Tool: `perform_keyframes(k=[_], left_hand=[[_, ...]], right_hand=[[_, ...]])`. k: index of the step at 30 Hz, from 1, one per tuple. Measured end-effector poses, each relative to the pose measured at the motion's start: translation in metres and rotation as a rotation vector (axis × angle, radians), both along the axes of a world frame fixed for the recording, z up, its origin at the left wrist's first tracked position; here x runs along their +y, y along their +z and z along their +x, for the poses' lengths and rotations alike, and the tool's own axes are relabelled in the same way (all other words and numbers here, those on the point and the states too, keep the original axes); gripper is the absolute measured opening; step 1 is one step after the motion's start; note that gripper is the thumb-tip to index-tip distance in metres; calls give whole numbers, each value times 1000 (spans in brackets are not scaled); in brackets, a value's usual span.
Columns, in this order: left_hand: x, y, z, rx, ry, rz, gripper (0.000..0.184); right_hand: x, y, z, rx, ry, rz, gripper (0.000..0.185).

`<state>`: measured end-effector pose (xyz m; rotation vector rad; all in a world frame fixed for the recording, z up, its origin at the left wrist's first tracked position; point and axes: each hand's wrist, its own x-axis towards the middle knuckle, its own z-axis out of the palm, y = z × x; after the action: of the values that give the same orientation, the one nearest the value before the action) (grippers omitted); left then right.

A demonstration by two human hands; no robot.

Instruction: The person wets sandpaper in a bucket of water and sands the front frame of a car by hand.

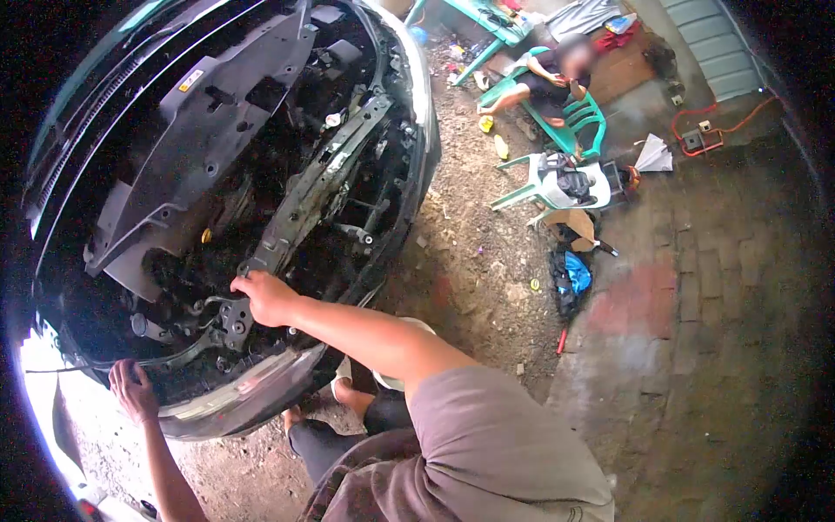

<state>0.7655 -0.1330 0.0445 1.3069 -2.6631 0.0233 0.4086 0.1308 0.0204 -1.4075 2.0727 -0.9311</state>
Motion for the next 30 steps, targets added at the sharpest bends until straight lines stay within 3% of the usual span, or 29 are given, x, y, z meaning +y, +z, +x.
perform_keyframes(k=[6,9,11,13,14,17,19,21,24,26,27,30], left_hand=[[-10,-18,9,49,-34,-58,30],[-4,-19,-10,218,-82,-31,45],[42,4,-50,692,-146,592,51],[115,73,-102,881,40,1285,54],[136,79,-118,1057,-99,1430,52],[164,89,-138,1079,-89,1675,32],[185,114,-153,1144,-12,1677,19],[189,112,-156,1143,-58,1643,18],[198,108,-161,1165,-120,1585,19],[213,123,-168,1174,-74,1635,25],[219,126,-169,1157,-145,1610,34],[229,129,-166,1110,-207,1622,43]], right_hand=[[8,43,20,-281,-90,-179,45],[13,73,29,-365,-54,-244,36],[19,92,30,-406,1,-286,36],[27,124,31,-461,53,-255,38],[29,131,31,-452,52,-264,38],[37,148,30,-420,88,-303,40],[49,154,24,-539,-71,-313,67],[63,162,20,-740,-231,-242,100],[83,160,15,-1338,-399,1,82],[99,156,19,-1539,-316,23,58],[98,124,23,-1568,-371,30,31],[115,138,30,-1567,-347,-74,29]])
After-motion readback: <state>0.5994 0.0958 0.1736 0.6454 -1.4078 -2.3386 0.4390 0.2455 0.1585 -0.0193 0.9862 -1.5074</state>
